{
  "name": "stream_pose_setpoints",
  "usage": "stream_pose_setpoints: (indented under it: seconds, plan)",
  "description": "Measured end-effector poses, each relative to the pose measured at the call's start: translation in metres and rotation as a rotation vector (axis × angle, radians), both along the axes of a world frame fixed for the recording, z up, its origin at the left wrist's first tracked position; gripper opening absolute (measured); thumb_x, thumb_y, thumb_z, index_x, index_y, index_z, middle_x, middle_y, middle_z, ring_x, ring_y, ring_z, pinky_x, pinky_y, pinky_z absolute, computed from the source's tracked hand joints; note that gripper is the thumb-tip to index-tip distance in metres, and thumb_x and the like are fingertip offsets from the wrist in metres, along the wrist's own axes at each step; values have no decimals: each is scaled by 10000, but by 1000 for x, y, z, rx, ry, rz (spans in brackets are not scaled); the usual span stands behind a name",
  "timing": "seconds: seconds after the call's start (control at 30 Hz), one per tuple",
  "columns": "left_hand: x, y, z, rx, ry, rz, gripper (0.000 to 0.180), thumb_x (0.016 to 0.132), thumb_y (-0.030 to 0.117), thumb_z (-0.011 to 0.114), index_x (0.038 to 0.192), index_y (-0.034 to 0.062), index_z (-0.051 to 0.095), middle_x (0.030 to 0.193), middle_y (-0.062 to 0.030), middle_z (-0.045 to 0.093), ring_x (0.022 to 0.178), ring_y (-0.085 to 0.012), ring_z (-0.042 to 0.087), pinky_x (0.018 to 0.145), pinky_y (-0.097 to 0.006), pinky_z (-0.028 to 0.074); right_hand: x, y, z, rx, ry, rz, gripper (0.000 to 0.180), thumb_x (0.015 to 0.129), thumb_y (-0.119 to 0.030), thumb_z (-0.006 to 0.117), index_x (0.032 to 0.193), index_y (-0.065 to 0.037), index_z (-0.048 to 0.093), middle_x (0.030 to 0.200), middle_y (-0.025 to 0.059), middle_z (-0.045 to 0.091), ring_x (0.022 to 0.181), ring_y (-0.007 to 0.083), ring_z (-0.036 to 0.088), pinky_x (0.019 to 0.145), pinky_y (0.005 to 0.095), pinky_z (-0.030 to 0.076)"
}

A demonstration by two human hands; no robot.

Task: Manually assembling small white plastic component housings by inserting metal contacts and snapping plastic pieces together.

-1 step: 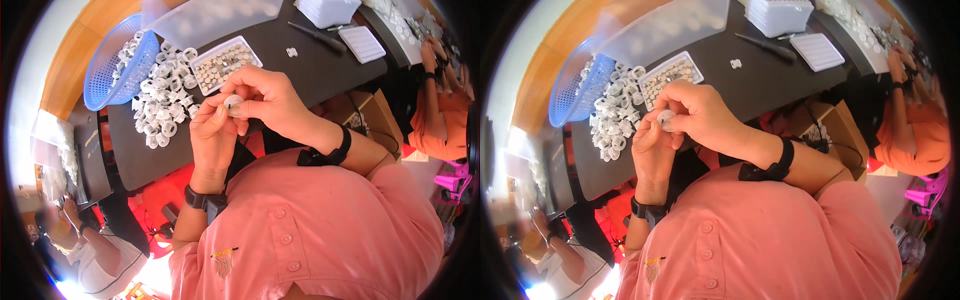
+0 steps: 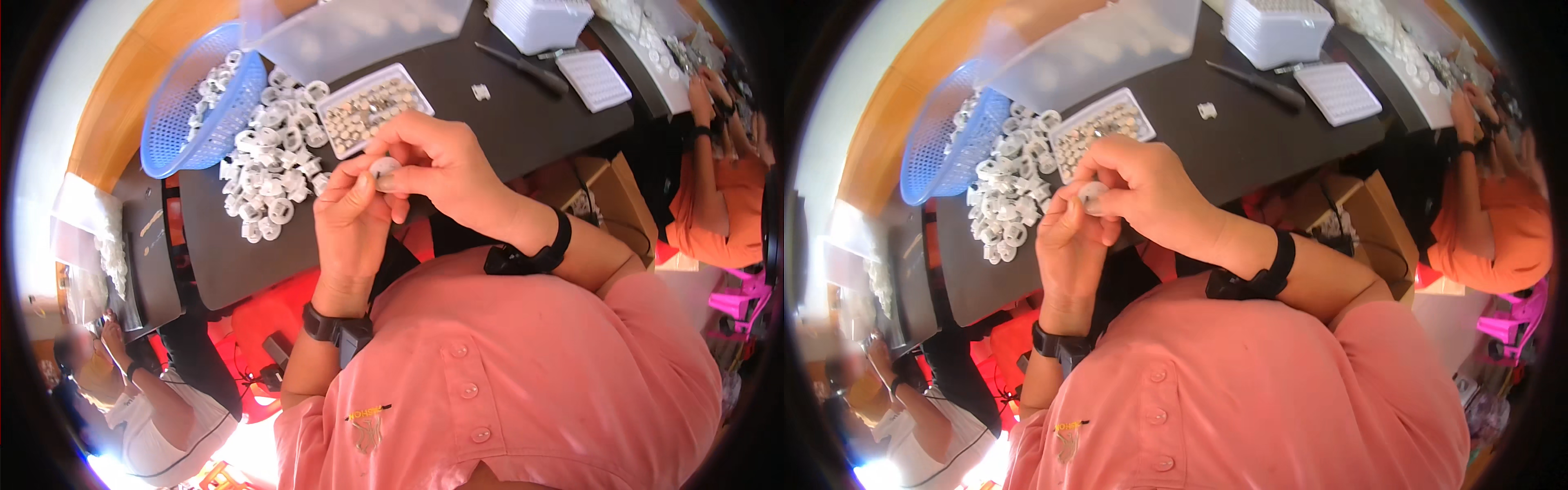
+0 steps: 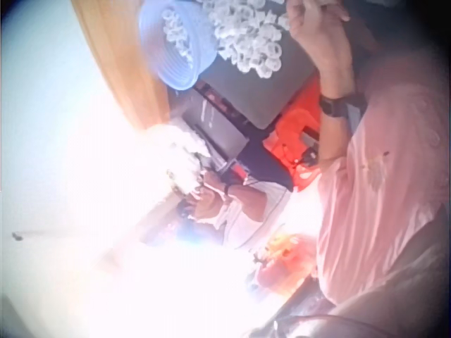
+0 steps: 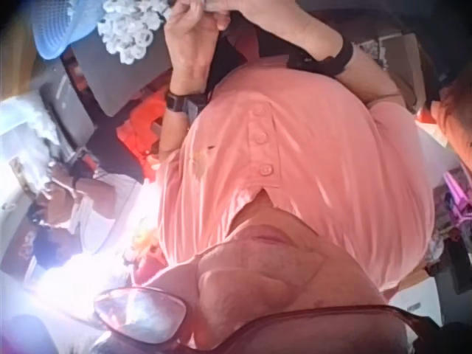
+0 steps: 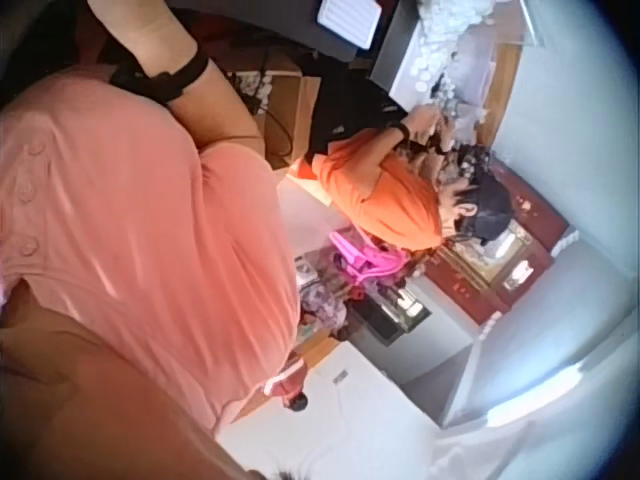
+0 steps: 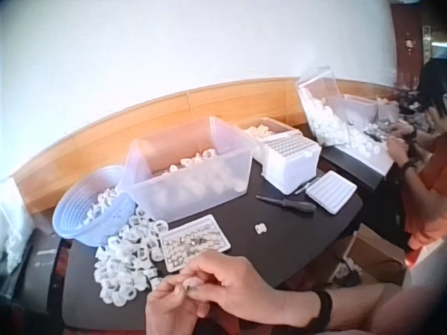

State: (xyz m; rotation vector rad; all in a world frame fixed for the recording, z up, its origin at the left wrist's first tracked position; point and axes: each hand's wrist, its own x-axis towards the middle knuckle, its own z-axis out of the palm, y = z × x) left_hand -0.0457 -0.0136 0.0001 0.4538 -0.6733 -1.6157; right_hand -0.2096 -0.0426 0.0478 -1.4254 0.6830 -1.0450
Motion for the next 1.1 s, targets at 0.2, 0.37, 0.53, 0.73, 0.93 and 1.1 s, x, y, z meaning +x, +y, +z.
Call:
stream_pose_setpoints:
  seconds: [0.2,0.37,0.53,0.73,0.93,1.1]
  plan:
    - [1,2,-2,30,70,-49,259,1005,147,587,1184,-38,618,1035,-148,672,827,-230,671,612,-329,529,7,0,8,-241,182,-41,49,880,-2,644,919,-17,619,660,42,623,570,117,673,543,269,502]
    - [8,5,6,22,144,-73,317,1017,161,568,1265,-37,574,1081,-182,674,831,-251,685,598,-328,538,9,-18,41,-308,448,59,59,890,-20,639,943,-22,664,828,24,644,681,68,595,608,245,486]
    - [35,24,21,27,-68,-201,419,1015,207,561,1357,-33,543,1169,-303,647,842,-285,694,603,-315,557,11,-115,104,-724,501,-297,82,843,-89,633,907,-51,665,756,49,655,759,160,641,686,307,486]
    - [83,43,18,11,-158,-56,356,980,125,590,1290,-50,593,1120,-245,680,834,-282,708,598,-330,565,48,-107,88,-1182,701,-318,118,834,-131,667,942,-86,687,776,50,658,730,193,624,688,335,492]
    - [73,37,29,39,-264,-73,462,977,184,608,1360,-61,529,1223,-294,634,938,-321,699,674,-348,567,128,-80,47,-852,918,-136,182,770,-226,691,872,-76,684,805,119,688,785,317,663,686,433,491]
    - [76,20,24,39,-237,-139,489,984,213,611,1376,-62,514,1268,-304,610,978,-342,695,680,-351,565,138,-108,24,-803,761,82,155,761,-177,686,835,-45,652,729,126,660,709,309,639,645,426,478]
